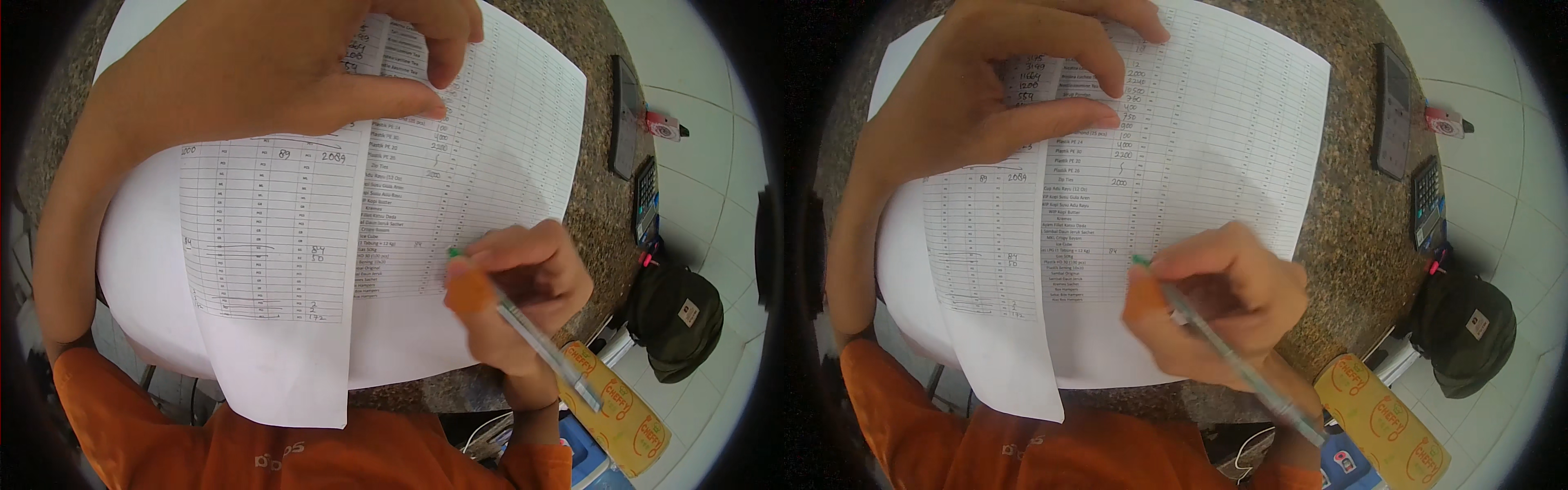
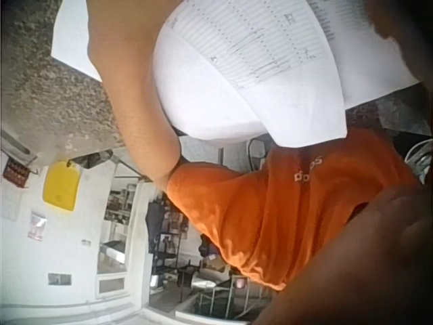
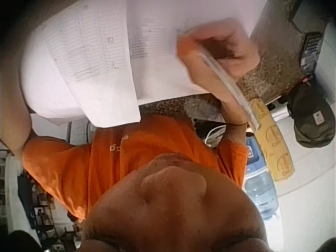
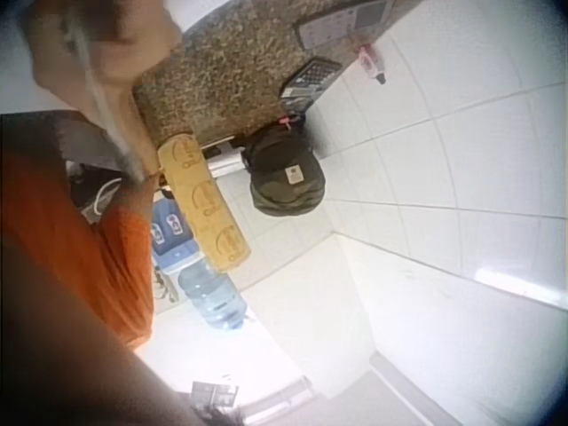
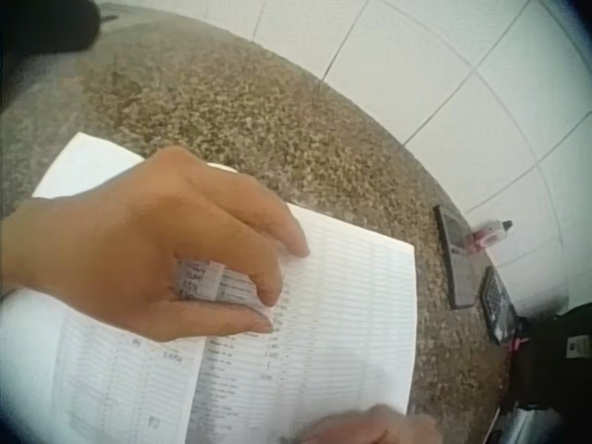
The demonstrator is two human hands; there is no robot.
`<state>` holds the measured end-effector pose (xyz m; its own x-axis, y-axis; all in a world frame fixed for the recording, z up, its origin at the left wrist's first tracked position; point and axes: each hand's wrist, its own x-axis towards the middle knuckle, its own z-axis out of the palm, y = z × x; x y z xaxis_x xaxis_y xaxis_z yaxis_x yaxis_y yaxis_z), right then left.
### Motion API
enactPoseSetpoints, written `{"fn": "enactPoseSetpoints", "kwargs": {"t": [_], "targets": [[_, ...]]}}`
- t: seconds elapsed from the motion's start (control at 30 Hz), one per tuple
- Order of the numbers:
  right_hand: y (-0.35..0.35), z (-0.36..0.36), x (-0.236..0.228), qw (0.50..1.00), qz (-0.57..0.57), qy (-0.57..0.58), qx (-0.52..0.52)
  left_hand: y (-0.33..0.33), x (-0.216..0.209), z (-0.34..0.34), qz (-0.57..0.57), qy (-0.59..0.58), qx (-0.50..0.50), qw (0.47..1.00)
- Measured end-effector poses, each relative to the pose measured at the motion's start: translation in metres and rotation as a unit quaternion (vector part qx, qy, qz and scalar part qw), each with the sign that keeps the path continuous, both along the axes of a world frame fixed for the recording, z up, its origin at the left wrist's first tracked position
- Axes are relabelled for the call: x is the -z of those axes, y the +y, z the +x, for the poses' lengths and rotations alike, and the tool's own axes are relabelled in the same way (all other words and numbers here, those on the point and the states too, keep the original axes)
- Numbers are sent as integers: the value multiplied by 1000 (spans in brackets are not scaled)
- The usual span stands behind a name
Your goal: The person writes entries into a large spiral-bound logbook using a pen, flipping through several pages of tables and figures on a granite counter.
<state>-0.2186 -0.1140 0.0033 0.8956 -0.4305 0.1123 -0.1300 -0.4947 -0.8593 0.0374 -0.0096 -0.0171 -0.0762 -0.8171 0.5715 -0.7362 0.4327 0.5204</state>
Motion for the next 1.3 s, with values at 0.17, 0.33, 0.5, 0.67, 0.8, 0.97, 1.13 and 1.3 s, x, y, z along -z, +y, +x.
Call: {"fn": "enactPoseSetpoints", "kwargs": {"t": [0.17,0.33,0.5,0.67,0.8,0.97,1.13,1.3], "targets": [[-30,-17,-22,948,308,-32,77,2,-6,-3,-9,-27,-7,1000],[-29,-29,1,983,159,31,88,4,-2,-6,-2,-50,-10,999],[-28,-38,-2,996,-17,83,24,3,0,-6,7,-50,-10,999],[-33,-41,-5,996,16,87,31,3,0,-6,14,-54,-13,998],[-38,-48,1,997,-30,64,23,4,0,-5,20,-55,-18,998],[-37,-45,1,998,-25,59,21,6,0,-6,21,-55,-21,998],[-38,-44,1,997,-44,64,14,5,3,-6,20,-51,-22,998],[-38,-42,0,997,-44,69,8,7,0,-7,22,-52,-25,998]]}}
